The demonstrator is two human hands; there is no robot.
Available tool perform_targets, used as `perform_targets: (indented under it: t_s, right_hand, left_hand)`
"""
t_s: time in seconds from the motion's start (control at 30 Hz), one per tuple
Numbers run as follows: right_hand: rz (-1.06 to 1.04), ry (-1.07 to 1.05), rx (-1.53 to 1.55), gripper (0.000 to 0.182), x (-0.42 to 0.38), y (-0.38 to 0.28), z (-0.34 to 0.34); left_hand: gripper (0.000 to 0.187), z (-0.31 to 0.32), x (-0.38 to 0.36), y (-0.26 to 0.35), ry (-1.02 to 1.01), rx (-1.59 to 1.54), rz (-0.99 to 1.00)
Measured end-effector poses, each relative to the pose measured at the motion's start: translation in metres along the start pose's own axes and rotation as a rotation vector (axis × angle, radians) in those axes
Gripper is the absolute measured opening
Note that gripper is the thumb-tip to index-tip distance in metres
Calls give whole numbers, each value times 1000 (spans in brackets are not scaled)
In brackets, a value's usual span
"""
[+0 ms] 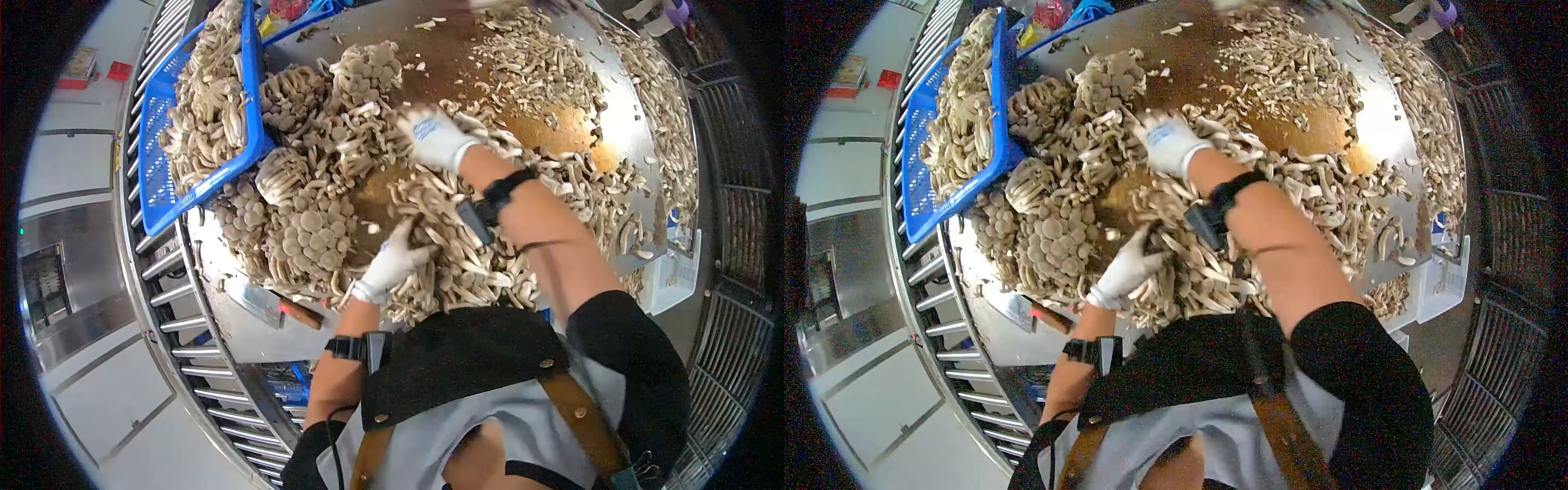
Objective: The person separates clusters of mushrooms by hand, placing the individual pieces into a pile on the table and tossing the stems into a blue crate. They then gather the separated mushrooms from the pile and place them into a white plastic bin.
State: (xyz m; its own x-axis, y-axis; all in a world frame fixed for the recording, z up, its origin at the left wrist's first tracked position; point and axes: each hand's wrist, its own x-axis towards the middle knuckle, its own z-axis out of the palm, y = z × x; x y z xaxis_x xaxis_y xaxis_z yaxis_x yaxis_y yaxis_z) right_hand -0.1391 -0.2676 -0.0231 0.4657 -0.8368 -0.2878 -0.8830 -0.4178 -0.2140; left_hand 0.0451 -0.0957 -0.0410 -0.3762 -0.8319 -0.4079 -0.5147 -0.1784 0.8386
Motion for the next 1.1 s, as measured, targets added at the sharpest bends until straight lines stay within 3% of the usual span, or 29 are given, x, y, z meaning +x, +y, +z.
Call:
perform_targets:
  t_s: [0.03,0.07,0.13,0.17,0.2,0.23,0.27,0.3,0.37,0.4,0.43,0.5,0.53,0.63,0.67,0.7,0.73,0.77,0.83,0.87,0.93,0.97,1.03,1.07,1.1]
  right_hand:
    - [31,15,23,57,10,0,24]
    - [60,28,48,59,14,-5,38]
    - [67,-130,644,62,9,-20,30]
    - [36,-84,724,41,-1,-25,47]
    - [-14,-44,742,40,-28,-39,25]
    - [-111,79,863,34,-27,-41,71]
    - [-83,18,1348,27,-35,-43,85]
    - [-30,-25,1832,22,-44,-51,80]
    - [249,-97,2309,22,-71,-49,38]
    - [247,39,2116,21,-80,-52,21]
    - [271,159,1909,21,-90,-54,5]
    - [312,-52,2354,26,-89,-61,15]
    - [282,-15,2212,31,-91,-59,23]
    - [208,37,1705,51,-90,-36,64]
    - [110,138,1581,47,-88,-30,77]
    - [27,247,1445,44,-85,-24,90]
    - [-38,361,1307,42,-83,-18,103]
    - [-52,150,1056,41,-93,-12,103]
    - [174,61,869,43,-133,-36,39]
    - [324,-46,967,51,-147,-45,-3]
    - [75,481,301,58,-164,-33,33]
    - [144,342,362,63,-190,-56,-7]
    - [-17,452,-195,56,-229,-77,4]
    - [-221,226,-41,60,-238,-75,37]
    - [-414,288,-76,46,-253,-81,68]
  left_hand:
    - [59,-13,0,31,-124,-331,-91]
    - [59,-17,5,21,17,-461,-89]
    - [56,-29,10,9,282,-678,-113]
    - [54,-36,13,14,306,-719,-133]
    - [52,-35,15,11,279,-744,-83]
    - [50,-34,17,8,249,-770,-34]
    - [49,-29,26,1,184,-950,-66]
    - [44,-27,24,21,100,-1350,-80]
    - [32,-19,31,15,254,-1078,97]
    - [28,-18,30,27,286,-1284,4]
    - [31,-18,25,34,296,-1278,-12]
    - [39,-20,13,51,164,-1065,-120]
    - [43,-19,7,55,105,-958,-173]
    - [48,-25,-17,65,86,-1005,-74]
    - [46,-24,-18,58,159,-1079,-36]
    - [44,-28,-21,46,107,-1009,-66]
    - [51,-29,-30,54,135,-793,6]
    - [50,-25,-35,41,130,-508,3]
    - [53,-17,-51,2,155,4,74]
    - [57,-12,-62,-15,211,234,141]
    - [64,-5,-89,-53,251,621,316]
    - [75,-2,-116,-41,274,724,252]
    - [80,15,-143,-77,211,839,207]
    - [83,20,-146,-89,183,892,180]
    - [88,28,-142,-84,147,905,154]
